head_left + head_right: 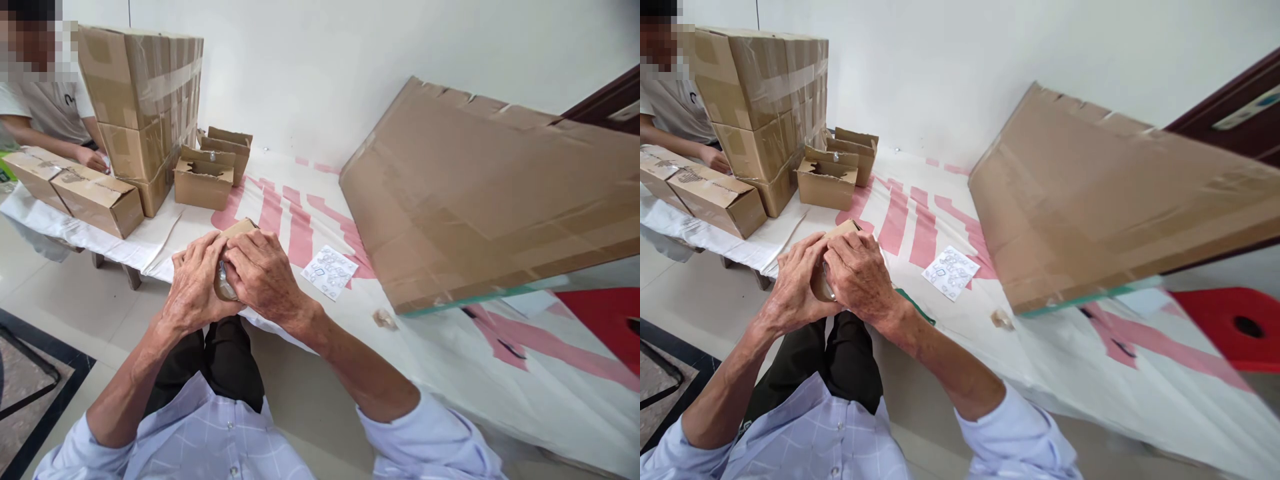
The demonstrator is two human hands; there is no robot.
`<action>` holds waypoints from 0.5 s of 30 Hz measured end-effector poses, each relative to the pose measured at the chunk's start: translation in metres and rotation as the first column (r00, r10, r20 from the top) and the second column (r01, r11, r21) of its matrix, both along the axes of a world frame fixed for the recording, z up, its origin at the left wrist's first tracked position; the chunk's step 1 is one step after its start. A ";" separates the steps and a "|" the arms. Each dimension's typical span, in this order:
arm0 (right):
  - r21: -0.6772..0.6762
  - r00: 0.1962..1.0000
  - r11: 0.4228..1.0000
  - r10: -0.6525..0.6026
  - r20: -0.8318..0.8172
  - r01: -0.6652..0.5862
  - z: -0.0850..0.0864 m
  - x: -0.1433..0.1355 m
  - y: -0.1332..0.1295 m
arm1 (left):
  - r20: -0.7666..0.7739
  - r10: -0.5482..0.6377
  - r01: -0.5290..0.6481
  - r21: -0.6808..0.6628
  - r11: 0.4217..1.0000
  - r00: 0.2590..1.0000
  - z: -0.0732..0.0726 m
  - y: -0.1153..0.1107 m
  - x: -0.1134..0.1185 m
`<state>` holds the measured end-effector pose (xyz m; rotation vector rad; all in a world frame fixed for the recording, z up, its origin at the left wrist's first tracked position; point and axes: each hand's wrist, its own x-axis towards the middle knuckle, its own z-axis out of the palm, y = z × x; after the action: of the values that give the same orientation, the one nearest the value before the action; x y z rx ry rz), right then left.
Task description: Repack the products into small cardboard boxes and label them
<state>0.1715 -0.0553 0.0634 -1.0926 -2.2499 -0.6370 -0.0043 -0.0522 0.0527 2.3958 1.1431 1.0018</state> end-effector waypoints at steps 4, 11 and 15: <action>-0.019 1.000 1.000 0.006 -0.010 -0.006 -0.001 0.000 0.000 | 0.008 0.010 -0.010 0.004 1.000 1.000 -0.001 0.000 0.000; 0.002 1.000 1.000 0.003 -0.008 -0.003 0.001 0.000 -0.002 | -0.001 0.008 -0.008 0.010 1.000 1.000 -0.002 -0.001 0.000; 0.050 0.999 0.999 -0.011 -0.042 0.013 0.001 0.000 -0.005 | 0.001 0.002 -0.002 0.017 1.000 1.000 -0.002 -0.001 0.001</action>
<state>0.1714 -0.0601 0.0646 -1.0851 -2.1818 -0.6663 -0.0033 -0.0533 0.0509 2.4076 1.1410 1.0177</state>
